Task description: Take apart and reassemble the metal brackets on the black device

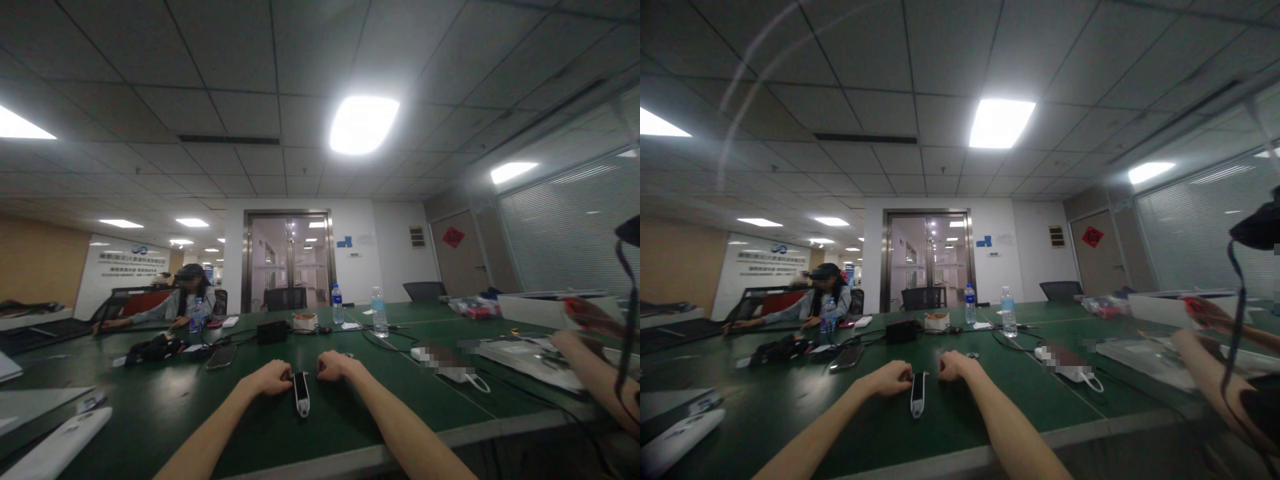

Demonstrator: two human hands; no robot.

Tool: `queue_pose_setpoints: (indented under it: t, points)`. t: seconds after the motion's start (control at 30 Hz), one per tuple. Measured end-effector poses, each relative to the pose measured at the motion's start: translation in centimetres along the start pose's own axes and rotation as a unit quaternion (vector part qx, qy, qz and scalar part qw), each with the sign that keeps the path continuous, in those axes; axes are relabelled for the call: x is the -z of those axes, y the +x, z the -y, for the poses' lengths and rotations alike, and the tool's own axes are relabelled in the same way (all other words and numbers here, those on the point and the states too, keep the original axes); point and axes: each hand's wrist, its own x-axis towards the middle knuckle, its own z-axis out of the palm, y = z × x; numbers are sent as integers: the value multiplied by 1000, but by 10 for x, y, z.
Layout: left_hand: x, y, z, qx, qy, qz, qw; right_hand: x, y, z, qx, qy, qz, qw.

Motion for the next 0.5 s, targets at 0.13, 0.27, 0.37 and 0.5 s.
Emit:
queue_pose_setpoints:
  t: [0.13, 0.27, 0.37, 0.5]
  points:
    - [0, -1, -1, 3, 0, 4, 1000, 0, 0, 0, -1, 5, -2, 1000]
    - [2, -2, -4, 6, 11, 5, 1000, -1, 2, -2, 2, 14, -3, 1000]
    - [2, -2, -4, 8, 21, 3, 1000, -2, 3, -3, 2, 11, -5, 1000]
    - [0, -1, -3, 6, 21, -2, 1000, -2, 2, -1, 5, -2, -4, 1000]
